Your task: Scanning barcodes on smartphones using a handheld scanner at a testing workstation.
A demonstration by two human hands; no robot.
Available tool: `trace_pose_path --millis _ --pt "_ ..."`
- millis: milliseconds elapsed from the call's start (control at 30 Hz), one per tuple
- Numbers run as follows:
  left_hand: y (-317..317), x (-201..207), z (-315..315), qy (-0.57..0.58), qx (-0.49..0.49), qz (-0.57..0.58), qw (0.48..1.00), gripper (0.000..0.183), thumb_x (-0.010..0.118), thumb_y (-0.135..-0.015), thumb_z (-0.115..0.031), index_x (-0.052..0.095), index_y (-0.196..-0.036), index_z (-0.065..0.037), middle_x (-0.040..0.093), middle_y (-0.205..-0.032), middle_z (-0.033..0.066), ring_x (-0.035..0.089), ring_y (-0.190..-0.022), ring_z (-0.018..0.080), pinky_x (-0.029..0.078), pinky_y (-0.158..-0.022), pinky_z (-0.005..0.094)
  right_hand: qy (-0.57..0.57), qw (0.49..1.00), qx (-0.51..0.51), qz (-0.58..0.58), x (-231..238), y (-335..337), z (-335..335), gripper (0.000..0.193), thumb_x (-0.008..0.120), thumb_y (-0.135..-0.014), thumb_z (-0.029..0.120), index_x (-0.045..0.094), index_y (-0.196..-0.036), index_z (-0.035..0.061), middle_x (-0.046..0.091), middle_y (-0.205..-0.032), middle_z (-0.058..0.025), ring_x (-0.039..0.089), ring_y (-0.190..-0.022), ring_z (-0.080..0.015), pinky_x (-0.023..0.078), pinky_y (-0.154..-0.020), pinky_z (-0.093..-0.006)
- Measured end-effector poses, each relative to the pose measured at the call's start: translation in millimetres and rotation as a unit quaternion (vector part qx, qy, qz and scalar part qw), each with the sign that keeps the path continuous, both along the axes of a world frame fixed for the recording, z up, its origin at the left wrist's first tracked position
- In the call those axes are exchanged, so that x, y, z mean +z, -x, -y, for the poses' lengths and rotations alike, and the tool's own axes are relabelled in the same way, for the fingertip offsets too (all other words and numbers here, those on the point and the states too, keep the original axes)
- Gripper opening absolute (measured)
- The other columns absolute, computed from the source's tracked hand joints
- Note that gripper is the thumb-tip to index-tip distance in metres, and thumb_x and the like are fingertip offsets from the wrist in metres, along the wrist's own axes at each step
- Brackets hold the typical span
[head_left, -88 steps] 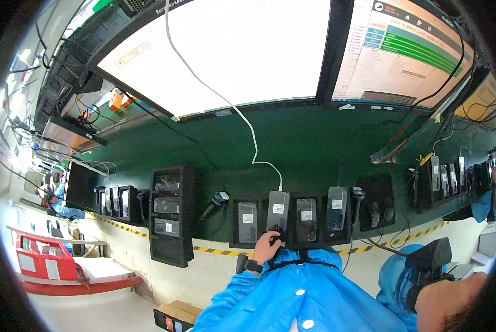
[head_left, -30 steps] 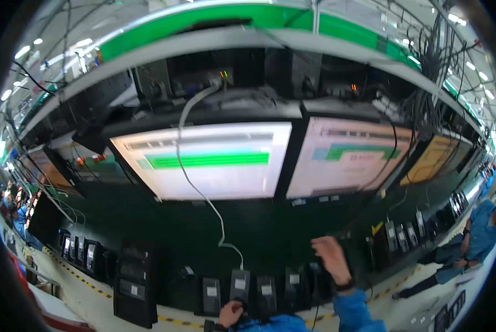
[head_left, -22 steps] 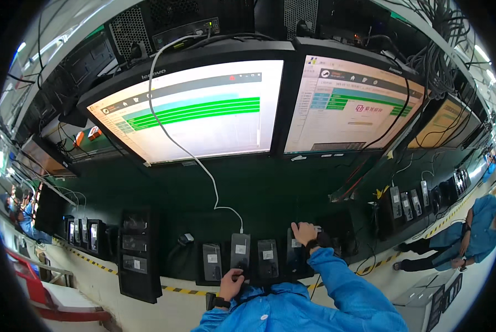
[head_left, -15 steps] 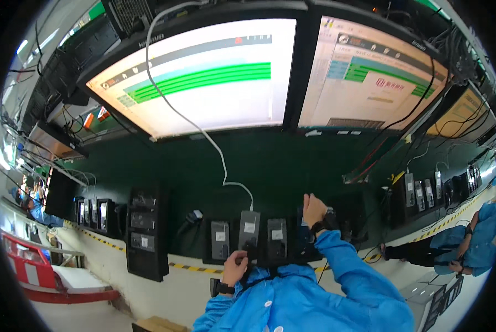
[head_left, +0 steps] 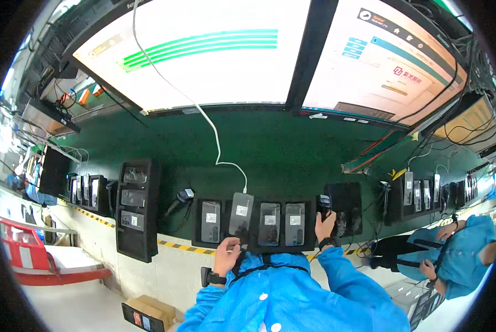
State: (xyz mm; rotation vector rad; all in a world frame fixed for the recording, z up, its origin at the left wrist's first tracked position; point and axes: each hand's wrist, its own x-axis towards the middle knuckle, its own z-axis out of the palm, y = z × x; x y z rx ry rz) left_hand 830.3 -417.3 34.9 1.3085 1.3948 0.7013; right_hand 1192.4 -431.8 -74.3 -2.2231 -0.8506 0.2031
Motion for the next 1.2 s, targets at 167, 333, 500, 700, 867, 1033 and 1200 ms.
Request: trace_pose_path --millis 167,333,500,700,867,1033,1200 --pt "-15 -9 -11 0.005 -0.064 0.019 0.998 0.021 0.061 -0.084 -0.008 0.061 -0.105 -0.002 0.067 -0.098 0.0093 0.065 -0.086 0.0184 0.052 -0.075 0.0302 -0.037 0.982 0.048 -0.179 -34 -39 4 0.032 0.067 -0.074 0.008 0.044 -0.094 0.0005 0.049 -0.086 -0.0067 0.049 -0.081 -0.0202 0.040 -0.073 -0.0320" --pt "-28 -19 -24 0.000 -0.069 0.054 0.996 0.022 0.061 -0.084 -0.008 0.062 -0.105 -0.003 0.067 -0.096 0.0099 0.065 -0.083 0.0172 0.052 -0.074 0.0299 -0.144 0.885 0.117 -0.426 88 28 11 0.027 0.056 -0.077 0.001 0.043 -0.101 0.0047 0.055 -0.086 -0.0061 0.053 -0.061 -0.0142 0.045 -0.055 -0.0282" --pt "-52 -34 -44 0.003 -0.097 0.054 0.994 0.025 0.062 -0.083 -0.012 0.061 -0.107 -0.006 0.067 -0.099 0.0084 0.065 -0.075 0.0169 0.052 -0.071 0.0301 -0.025 0.798 0.124 -0.589 99 94 26 0.030 0.057 -0.082 0.003 0.045 -0.108 0.0081 0.061 -0.094 -0.0088 0.057 -0.065 -0.0159 0.050 -0.056 -0.0307" --pt "-60 -38 -53 -0.022 -0.111 0.062 0.992 0.025 0.062 -0.082 -0.016 0.059 -0.105 -0.007 0.065 -0.096 0.0102 0.065 -0.075 0.0203 0.052 -0.071 0.0325 -0.001 0.786 0.109 -0.609 110 115 26 0.030 0.057 -0.084 0.005 0.045 -0.111 0.0093 0.061 -0.095 -0.0080 0.058 -0.067 -0.0147 0.052 -0.056 -0.0290" --pt "-73 -49 -56 0.010 -0.157 -0.004 0.987 0.036 0.062 -0.082 -0.021 0.054 -0.113 -0.007 0.063 -0.105 0.0142 0.064 -0.088 0.0290 0.051 -0.078 0.0382 -0.015 0.781 0.126 -0.611 109 105 31 0.033 0.057 -0.084 0.005 0.045 -0.114 0.0101 0.062 -0.096 -0.0073 0.059 -0.069 -0.0143 0.051 -0.056 -0.0283" --pt "-88 -84 -52 -0.072 -0.210 -0.056 0.973 0.050 0.065 -0.080 -0.025 0.046 -0.122 -0.005 0.057 -0.115 0.0191 0.057 -0.106 0.0352 0.048 -0.086 0.0406 0.003 0.755 0.166 -0.634 111 83 30 0.031 0.054 -0.085 0.003 0.046 -0.114 0.0085 0.062 -0.098 -0.0092 0.060 -0.070 -0.0155 0.054 -0.057 -0.0295" --pt "-114 -47 -61 0.053 -0.114 0.012 0.992 0.042 0.066 -0.075 -0.017 0.053 -0.113 -0.004 0.059 -0.111 0.0202 0.059 -0.100 0.0379 0.047 -0.086 0.0420 0.012 0.740 0.160 -0.653 113 54 22 0.031 0.055 -0.084 0.003 0.046 -0.114 0.0074 0.062 -0.099 -0.0089 0.060 -0.071 -0.0159 0.052 -0.058 -0.0297"
